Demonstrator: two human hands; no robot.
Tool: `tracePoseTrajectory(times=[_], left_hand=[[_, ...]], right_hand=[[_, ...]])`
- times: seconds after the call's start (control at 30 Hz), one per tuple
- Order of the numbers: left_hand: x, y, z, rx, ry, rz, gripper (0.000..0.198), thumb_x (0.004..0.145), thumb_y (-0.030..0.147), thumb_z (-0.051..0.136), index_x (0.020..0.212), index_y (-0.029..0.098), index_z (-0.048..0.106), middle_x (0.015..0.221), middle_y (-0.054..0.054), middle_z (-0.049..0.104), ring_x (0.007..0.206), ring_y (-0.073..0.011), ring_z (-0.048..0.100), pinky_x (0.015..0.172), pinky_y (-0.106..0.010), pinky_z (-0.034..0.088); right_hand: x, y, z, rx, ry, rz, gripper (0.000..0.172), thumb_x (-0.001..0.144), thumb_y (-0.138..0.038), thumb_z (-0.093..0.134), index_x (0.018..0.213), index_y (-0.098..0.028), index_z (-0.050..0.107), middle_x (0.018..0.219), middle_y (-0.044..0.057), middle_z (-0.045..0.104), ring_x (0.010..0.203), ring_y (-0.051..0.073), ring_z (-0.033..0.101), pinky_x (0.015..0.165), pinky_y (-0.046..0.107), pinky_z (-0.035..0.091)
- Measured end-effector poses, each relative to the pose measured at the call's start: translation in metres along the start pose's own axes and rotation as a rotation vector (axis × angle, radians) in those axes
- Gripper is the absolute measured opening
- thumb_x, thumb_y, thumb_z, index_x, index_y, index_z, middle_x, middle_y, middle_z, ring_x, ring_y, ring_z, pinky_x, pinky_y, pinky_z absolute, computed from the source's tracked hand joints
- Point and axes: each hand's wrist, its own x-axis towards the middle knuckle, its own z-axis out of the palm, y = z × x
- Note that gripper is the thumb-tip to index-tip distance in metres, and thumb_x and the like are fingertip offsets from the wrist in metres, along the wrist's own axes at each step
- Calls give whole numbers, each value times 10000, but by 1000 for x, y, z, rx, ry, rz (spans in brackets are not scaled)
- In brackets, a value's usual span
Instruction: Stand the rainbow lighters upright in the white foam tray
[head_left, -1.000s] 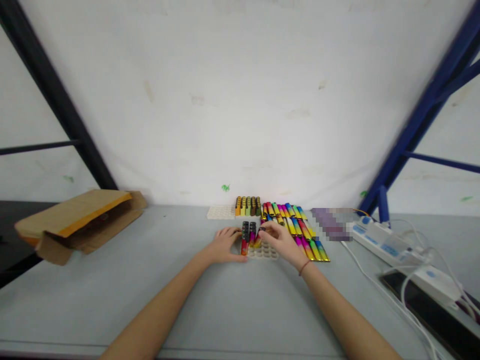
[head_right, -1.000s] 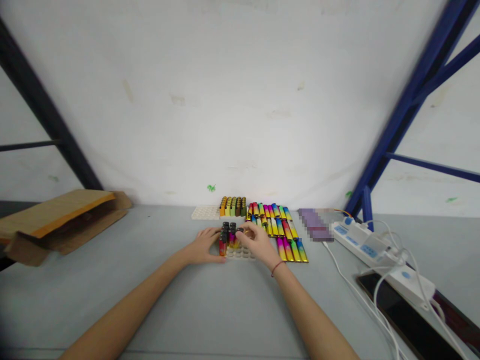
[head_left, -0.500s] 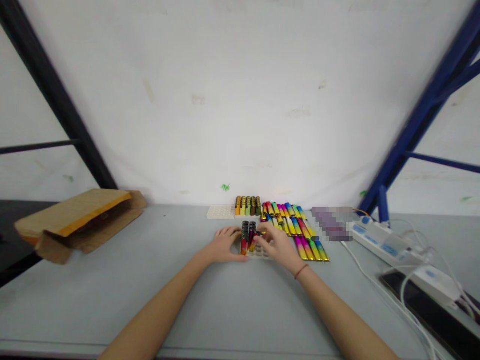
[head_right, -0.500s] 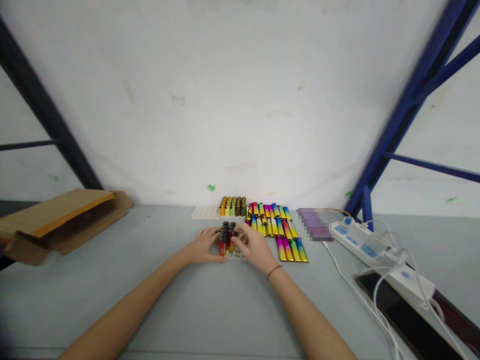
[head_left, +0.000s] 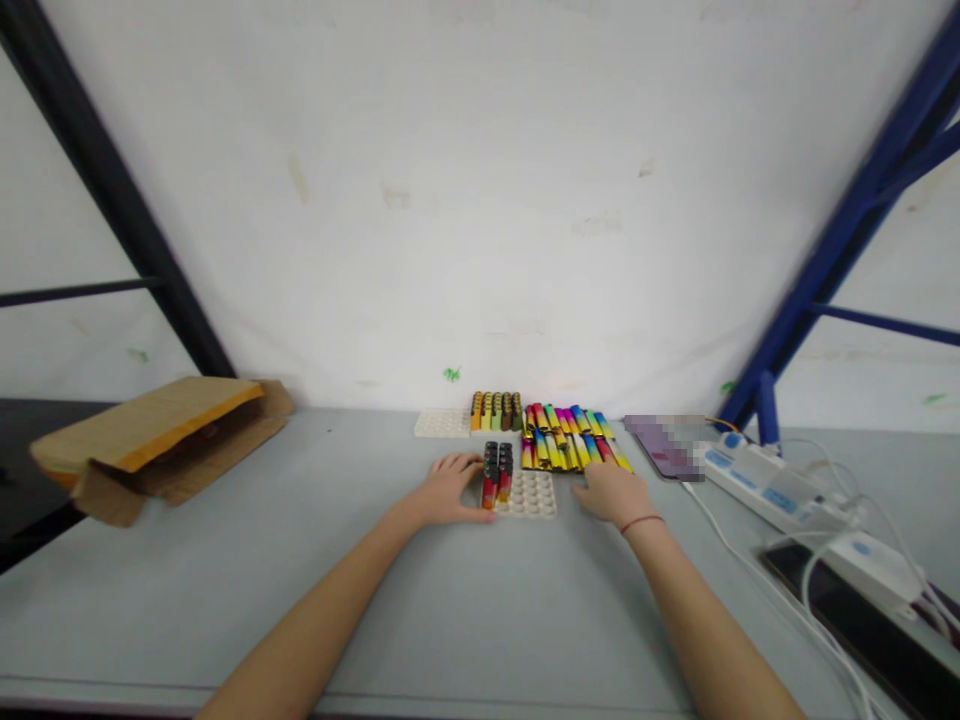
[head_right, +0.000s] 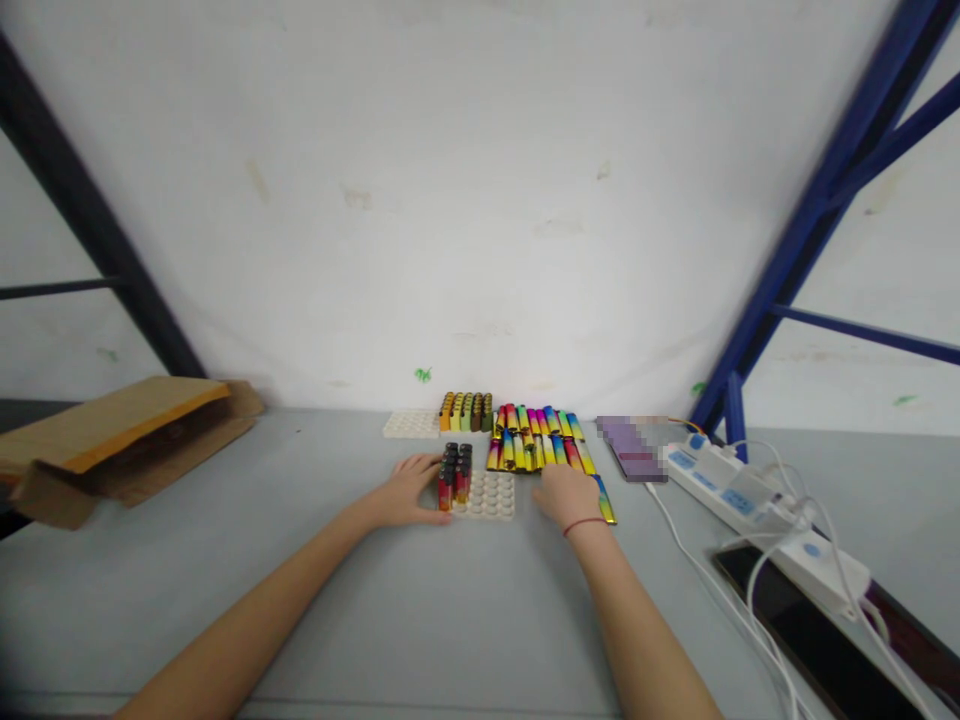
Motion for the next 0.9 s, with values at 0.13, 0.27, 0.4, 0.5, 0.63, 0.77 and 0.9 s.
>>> tracePoseTrajectory(times=[0.13, 0.27, 0.4, 0.5, 0.63, 0.77, 0.9], left_hand=[[0, 0, 0, 7, -7, -6, 870, 693, 730, 628, 1344, 176, 461, 1421, -143, 425, 1281, -350, 383, 1065, -468, 267], [0, -1, 1, 4, 5, 0, 866, 690, 737, 623, 1340, 187, 467, 1417, -137, 430, 1277, -356, 387, 1064, -477, 271], [0, -1, 0, -1, 10, 0, 863, 682, 733, 634, 1332, 187, 477, 1414, -133, 432, 1274, -361, 393, 1063, -475, 279], [0, 0, -1, 0, 7, -10, 852, 681, 718, 648, 1329, 191, 479, 1409, -132, 438, 1272, -360, 396, 1060, -479, 284], [0, 1, -1, -1, 6, -7, 847, 681, 713, 651, 1330, 197, 479, 1409, -132, 440, 1272, -361, 397, 1060, -477, 283], [0, -1, 1, -1, 14, 1, 844, 680, 720, 647, 1331, 210, 479, 1409, -128, 441, 1267, -358, 401, 1058, -478, 281], [0, -2, 2, 3, 14, 4, 844, 685, 723, 642, 1339, 218, 473, 1420, -125, 431, 1275, -348, 394, 1066, -471, 270]], right_hand=[[5, 9, 4, -10, -28, 51, 312, 832, -225, 506, 1068, -123, 683, 1118, 227, 650, 1008, 311, 642, 795, 396, 480], [7, 16, 1, 1, -39, 80, 337, 824, -262, 531, 1091, -109, 668, 1112, 228, 657, 1015, 318, 644, 795, 408, 489], [8, 23, -3, -15, -70, 99, 353, 807, -253, 552, 1106, -96, 658, 1121, 215, 663, 1024, 319, 644, 792, 394, 494], [8, 22, -2, -21, -94, 96, 386, 801, -238, 551, 1146, -87, 638, 1094, 221, 670, 1019, 315, 649, 781, 383, 496], [7, 16, 1, -17, -128, 48, 361, 774, -256, 571, 1086, -105, 673, 1061, 208, 682, 1011, 324, 648, 759, 378, 492], [6, 12, 3, 14, -116, -17, 328, 745, -287, 585, 1011, -127, 691, 1054, 193, 686, 980, 334, 650, 739, 374, 477], [11, 11, 5, 100, -66, -149, 269, 794, -230, 510, 985, -119, 664, 1038, 183, 686, 960, 288, 645, 747, 322, 440]])
